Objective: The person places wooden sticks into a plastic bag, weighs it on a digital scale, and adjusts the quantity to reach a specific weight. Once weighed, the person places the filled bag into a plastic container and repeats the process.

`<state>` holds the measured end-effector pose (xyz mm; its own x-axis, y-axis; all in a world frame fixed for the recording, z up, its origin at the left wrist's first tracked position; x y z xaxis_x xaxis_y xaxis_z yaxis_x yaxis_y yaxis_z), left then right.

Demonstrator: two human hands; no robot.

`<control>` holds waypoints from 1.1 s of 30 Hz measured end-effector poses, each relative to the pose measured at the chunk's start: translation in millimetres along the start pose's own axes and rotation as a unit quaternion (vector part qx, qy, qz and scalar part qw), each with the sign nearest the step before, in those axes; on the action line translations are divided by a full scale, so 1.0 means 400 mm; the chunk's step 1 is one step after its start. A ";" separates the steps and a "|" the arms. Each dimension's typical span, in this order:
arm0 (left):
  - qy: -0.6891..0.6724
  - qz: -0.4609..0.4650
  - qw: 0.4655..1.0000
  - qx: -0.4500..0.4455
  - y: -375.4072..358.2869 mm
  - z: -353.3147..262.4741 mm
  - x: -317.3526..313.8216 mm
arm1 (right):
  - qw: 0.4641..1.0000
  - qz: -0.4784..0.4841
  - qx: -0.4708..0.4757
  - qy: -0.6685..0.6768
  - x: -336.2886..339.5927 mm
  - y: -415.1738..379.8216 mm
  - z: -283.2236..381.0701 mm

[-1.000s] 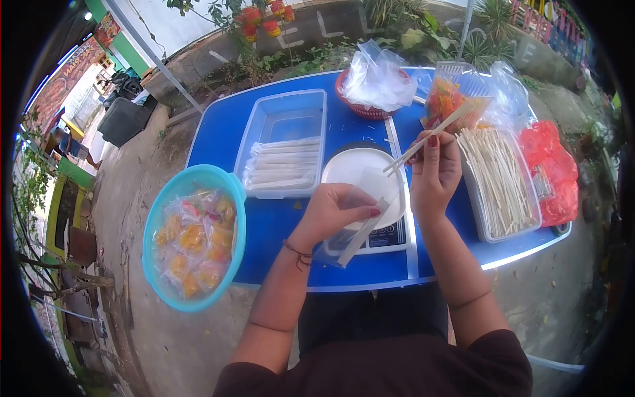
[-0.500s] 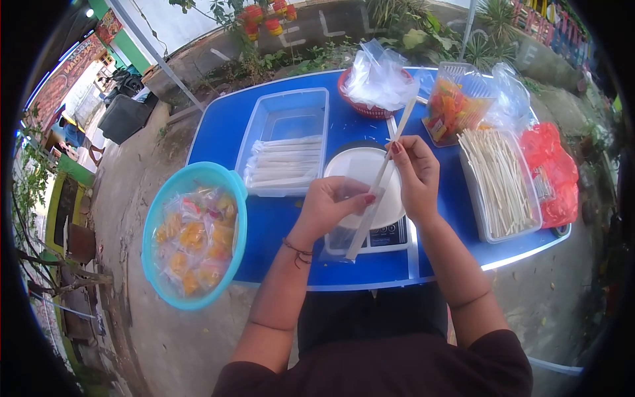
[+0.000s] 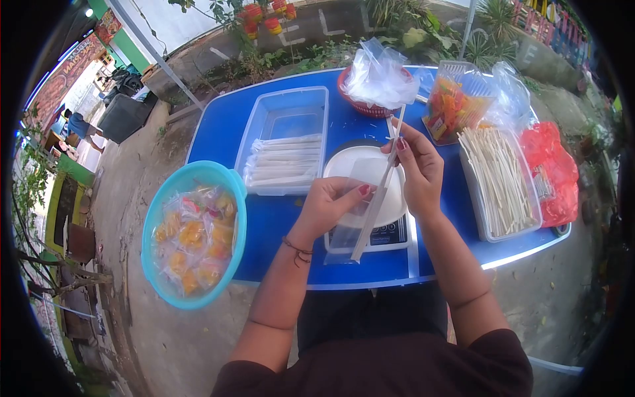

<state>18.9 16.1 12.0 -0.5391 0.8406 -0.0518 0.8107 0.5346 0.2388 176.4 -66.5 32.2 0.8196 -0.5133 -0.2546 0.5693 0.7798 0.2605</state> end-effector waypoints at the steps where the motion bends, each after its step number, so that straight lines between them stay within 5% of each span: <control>1: -0.002 -0.001 1.000 0.003 0.000 0.001 0.001 | 1.000 0.003 0.010 -0.012 0.000 -0.001 0.001; 9: -0.008 0.007 1.000 0.006 0.001 0.013 0.007 | 0.996 -0.006 0.076 -0.034 -0.013 -0.003 0.012; 21: -0.036 -0.017 0.999 -0.006 0.000 0.006 0.007 | 0.998 0.004 0.052 -0.040 -0.001 -0.002 0.008; 33: -0.059 -0.069 0.996 -0.027 -0.001 0.009 0.013 | 0.971 0.019 0.146 -0.191 -0.010 -0.007 0.033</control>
<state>16.7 20.7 8.0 -0.6118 0.7654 -0.1999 0.7154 0.6431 0.2731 172.3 -71.4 44.6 0.7735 -0.6243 0.1091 0.4859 0.6947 0.5304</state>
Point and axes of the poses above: each hand's wrist, its own y-axis towards the middle knuckle, its own x-axis out of the back of the hand, z = x × y, the point moved 3 cm from there along y, towards the middle knuckle, and after that the axes turned 11 degrees about -x, right-handed, at the moved point
